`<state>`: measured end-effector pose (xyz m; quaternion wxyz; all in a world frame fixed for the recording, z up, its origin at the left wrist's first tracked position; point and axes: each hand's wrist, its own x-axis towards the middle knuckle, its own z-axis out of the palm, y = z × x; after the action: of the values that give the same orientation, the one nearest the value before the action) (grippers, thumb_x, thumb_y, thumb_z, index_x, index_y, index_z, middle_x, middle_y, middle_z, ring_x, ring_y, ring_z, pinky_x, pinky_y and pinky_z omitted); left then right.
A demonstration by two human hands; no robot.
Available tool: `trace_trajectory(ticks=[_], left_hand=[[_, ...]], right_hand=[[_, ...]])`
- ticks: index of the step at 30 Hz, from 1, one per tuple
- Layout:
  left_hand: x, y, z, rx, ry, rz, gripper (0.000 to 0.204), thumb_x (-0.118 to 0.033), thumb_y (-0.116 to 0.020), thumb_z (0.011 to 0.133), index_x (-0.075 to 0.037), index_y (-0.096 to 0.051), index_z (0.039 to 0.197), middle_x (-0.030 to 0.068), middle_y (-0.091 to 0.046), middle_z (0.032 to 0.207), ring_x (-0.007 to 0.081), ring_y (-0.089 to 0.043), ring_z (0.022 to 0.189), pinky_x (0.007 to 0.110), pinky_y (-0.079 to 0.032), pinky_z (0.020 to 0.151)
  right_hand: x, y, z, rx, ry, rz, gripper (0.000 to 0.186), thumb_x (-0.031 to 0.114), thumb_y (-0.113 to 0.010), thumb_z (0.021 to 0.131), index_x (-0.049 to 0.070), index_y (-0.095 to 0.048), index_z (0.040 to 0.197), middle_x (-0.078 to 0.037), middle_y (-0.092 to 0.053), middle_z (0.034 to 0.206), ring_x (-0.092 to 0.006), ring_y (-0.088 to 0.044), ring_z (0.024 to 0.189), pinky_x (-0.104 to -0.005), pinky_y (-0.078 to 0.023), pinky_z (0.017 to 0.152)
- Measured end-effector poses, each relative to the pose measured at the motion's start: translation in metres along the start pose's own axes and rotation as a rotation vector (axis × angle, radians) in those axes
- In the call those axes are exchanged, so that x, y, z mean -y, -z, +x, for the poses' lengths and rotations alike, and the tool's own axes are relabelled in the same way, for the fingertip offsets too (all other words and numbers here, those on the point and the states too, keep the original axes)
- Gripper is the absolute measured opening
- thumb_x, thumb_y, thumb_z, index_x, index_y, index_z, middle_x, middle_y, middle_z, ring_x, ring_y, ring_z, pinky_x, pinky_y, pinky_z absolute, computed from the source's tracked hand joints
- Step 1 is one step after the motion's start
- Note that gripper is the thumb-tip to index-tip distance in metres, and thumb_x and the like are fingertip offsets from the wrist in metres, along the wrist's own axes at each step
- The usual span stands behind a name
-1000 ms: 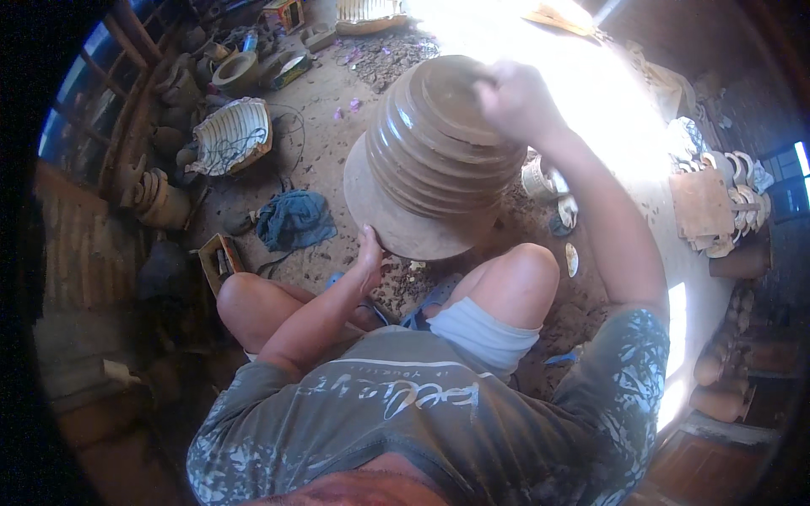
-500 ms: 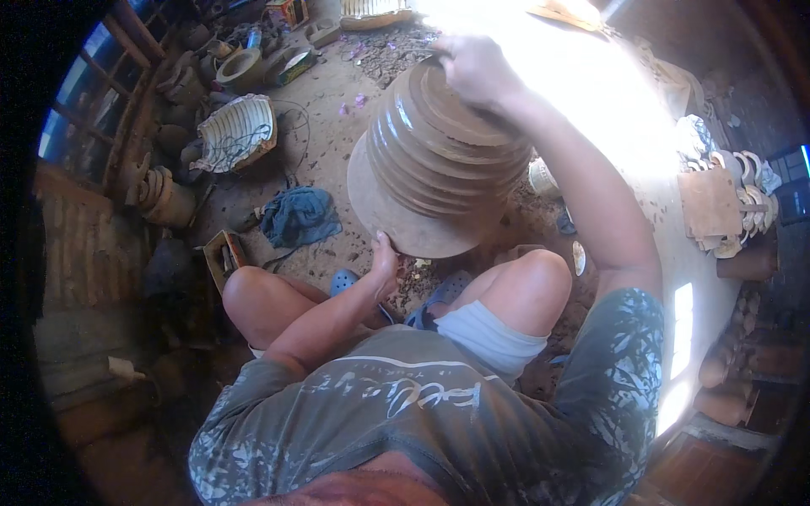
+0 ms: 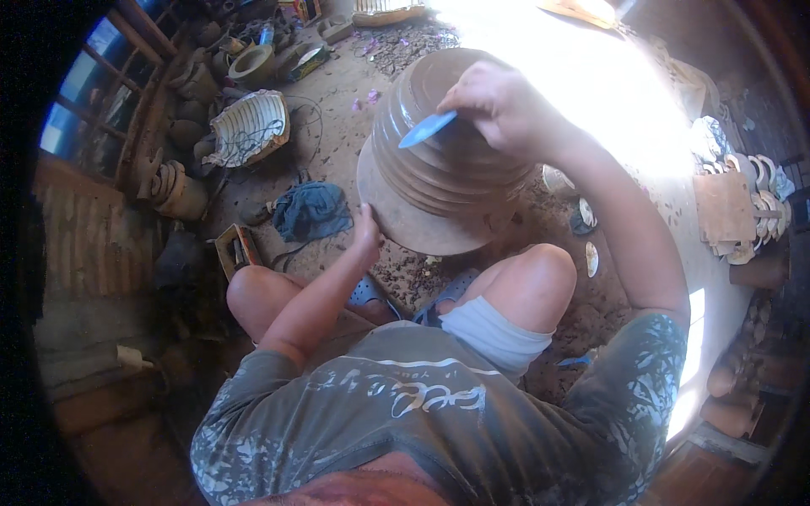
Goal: The person smooths and shapes the exterior of a clay pot on a spinning wheel using a blue rib tool, a sponge, and a yellow scraping tool.
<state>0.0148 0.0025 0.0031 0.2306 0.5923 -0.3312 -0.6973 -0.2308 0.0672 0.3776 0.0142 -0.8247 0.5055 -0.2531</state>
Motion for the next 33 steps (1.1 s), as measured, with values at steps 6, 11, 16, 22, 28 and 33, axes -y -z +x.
trace_trajectory(ticks=[6, 11, 16, 22, 28, 33], left_hand=[[0.036, -0.033, -0.078, 0.347, 0.34, -0.031, 0.077, -0.064, -0.018, 0.106, -0.013, -0.01, 0.163, 0.0143, -0.025, 0.167, 0.0329, -0.033, 0.149, 0.053, -0.027, 0.12], [0.013, -0.038, -0.079, 0.141, 0.207, -0.143, 0.071, -0.058, -0.016, 0.109, -0.011, -0.016, 0.162, 0.0155, -0.03, 0.164, 0.0321, -0.036, 0.148, 0.052, -0.027, 0.121], [-0.049, -0.005, -0.017, 0.124, 0.013, -0.026, 0.072, -0.057, -0.018, 0.109, -0.006, -0.021, 0.159, 0.0188, -0.037, 0.16, 0.0317, -0.043, 0.144, 0.052, -0.03, 0.119], [-0.012, -0.019, -0.04, 0.143, 0.116, 0.022, 0.081, -0.068, -0.016, 0.104, -0.01, -0.023, 0.16, 0.0145, -0.034, 0.163, 0.0357, -0.039, 0.144, 0.054, -0.028, 0.117], [0.031, -0.038, -0.073, 0.158, 0.095, -0.048, 0.083, -0.072, -0.012, 0.102, -0.016, -0.021, 0.161, 0.0114, -0.04, 0.158, 0.0343, -0.047, 0.131, 0.055, -0.039, 0.103], [-0.045, -0.002, 0.025, 0.167, -0.025, -0.049, 0.077, -0.065, -0.017, 0.105, -0.007, -0.042, 0.149, 0.0117, -0.054, 0.145, 0.0285, -0.055, 0.123, 0.049, -0.043, 0.1]], right_hand=[[-0.047, -0.014, 0.037, -0.188, -0.174, -0.251, 0.026, 0.003, -0.059, 0.087, 0.004, -0.073, 0.109, -0.017, -0.07, 0.096, -0.0328, -0.068, 0.095, -0.041, -0.053, 0.087], [-0.02, -0.023, 0.026, -0.086, -0.091, -0.181, 0.027, -0.001, -0.061, 0.086, 0.005, -0.075, 0.109, -0.015, -0.072, 0.098, -0.0317, -0.068, 0.092, -0.0407, -0.054, 0.086], [0.004, -0.019, 0.002, -0.051, 0.016, -0.047, 0.026, -0.006, -0.065, 0.085, 0.005, -0.075, 0.107, -0.01, -0.072, 0.1, -0.0295, -0.067, 0.096, -0.0389, -0.055, 0.086], [0.009, -0.014, -0.006, -0.019, 0.025, 0.016, 0.026, -0.005, -0.066, 0.085, 0.006, -0.076, 0.106, -0.012, -0.073, 0.102, -0.0298, -0.068, 0.098, -0.0389, -0.055, 0.087], [0.01, -0.002, -0.01, 0.058, -0.011, 0.07, 0.032, -0.011, -0.062, 0.082, 0.005, -0.076, 0.107, -0.012, -0.073, 0.106, -0.0293, -0.069, 0.101, -0.0373, -0.056, 0.09], [0.009, 0.004, -0.013, 0.047, -0.076, 0.103, 0.028, -0.01, -0.063, 0.082, 0.004, -0.077, 0.102, -0.015, -0.074, 0.102, -0.0306, -0.07, 0.099, -0.0383, -0.057, 0.091]])
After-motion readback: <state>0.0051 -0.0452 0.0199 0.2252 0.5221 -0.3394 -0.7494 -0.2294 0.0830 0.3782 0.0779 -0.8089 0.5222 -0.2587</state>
